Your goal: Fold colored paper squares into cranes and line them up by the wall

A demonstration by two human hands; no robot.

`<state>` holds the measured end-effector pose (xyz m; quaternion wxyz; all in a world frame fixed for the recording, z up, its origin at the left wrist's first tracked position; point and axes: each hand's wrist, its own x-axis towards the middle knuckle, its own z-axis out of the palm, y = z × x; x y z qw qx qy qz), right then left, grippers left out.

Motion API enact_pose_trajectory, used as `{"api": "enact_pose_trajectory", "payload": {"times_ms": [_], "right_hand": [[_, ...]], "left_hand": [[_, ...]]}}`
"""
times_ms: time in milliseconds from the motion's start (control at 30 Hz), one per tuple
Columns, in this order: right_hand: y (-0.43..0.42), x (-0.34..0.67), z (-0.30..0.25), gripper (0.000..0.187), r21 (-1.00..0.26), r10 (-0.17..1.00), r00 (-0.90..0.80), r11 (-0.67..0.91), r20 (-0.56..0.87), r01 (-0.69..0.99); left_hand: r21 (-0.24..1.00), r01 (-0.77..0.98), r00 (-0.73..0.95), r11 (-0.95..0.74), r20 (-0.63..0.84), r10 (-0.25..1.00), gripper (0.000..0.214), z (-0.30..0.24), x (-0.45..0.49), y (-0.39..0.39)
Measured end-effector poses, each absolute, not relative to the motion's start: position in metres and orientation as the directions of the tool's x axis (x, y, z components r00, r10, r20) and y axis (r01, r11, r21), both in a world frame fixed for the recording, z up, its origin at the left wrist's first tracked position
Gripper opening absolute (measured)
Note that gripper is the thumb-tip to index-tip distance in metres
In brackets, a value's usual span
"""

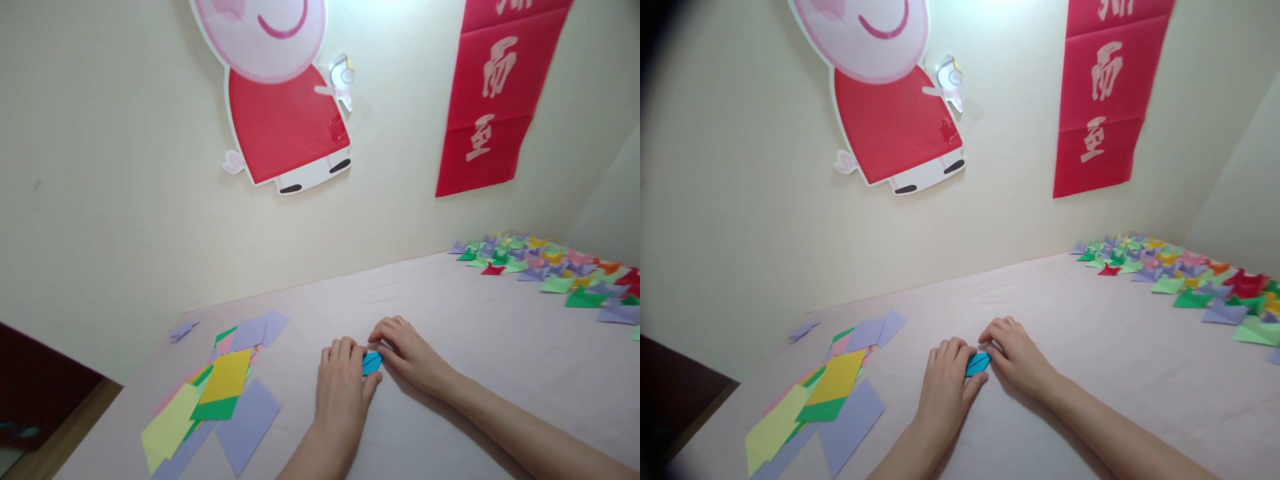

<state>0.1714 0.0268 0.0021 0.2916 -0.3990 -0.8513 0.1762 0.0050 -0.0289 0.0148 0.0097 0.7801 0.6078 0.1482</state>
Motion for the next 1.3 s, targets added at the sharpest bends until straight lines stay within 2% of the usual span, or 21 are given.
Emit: {"api": "enact_pose_trajectory", "payload": {"times_ms": [200, 433, 633, 733, 800, 1067, 1300], "right_hand": [[0.027, 0.171, 0.008, 0.020, -0.583, 0.791, -0.542, 0.591, 0.283, 0.558], [0.027, 0.173, 0.007, 0.016, -0.621, 0.789, -0.554, 0.579, 0.265, 0.528], [0.026, 0.174, 0.010, 0.007, -0.591, 0.753, -0.598, 0.623, 0.274, 0.513], [0.029, 0.173, 0.006, 0.013, -0.592, 0.763, -0.588, 0.611, 0.267, 0.525], [0.031, 0.173, 0.002, 0.016, -0.610, 0.766, -0.579, 0.607, 0.277, 0.511], [0.035, 0.176, -0.003, 0.018, -0.655, 0.747, -0.589, 0.615, 0.307, 0.439], [0.029, 0.172, 0.003, 0.018, -0.585, 0.667, -0.620, 0.717, 0.414, 0.380]], "left_hand": [[0.271, 0.912, 0.241, -0.307, 0.251, 0.937, 0.016, 0.012, 0.001, -0.030], [0.288, 0.888, 0.267, -0.358, 0.309, 0.913, 0.006, 0.012, -0.001, -0.029], [0.382, 0.854, 0.239, -0.352, 0.312, 0.920, 0.008, 0.012, -0.005, -0.025], [0.406, 0.844, 0.233, -0.350, 0.308, 0.922, 0.006, 0.013, -0.005, -0.024], [0.425, 0.839, 0.222, -0.340, 0.304, 0.926, 0.003, 0.012, -0.004, -0.024], [0.555, 0.777, 0.132, -0.298, 0.319, 0.938, 0.014, 0.002, -0.007, -0.021], [0.594, 0.724, 0.140, -0.351, 0.371, 0.918, 0.017, 0.007, -0.006, -0.022]]}}
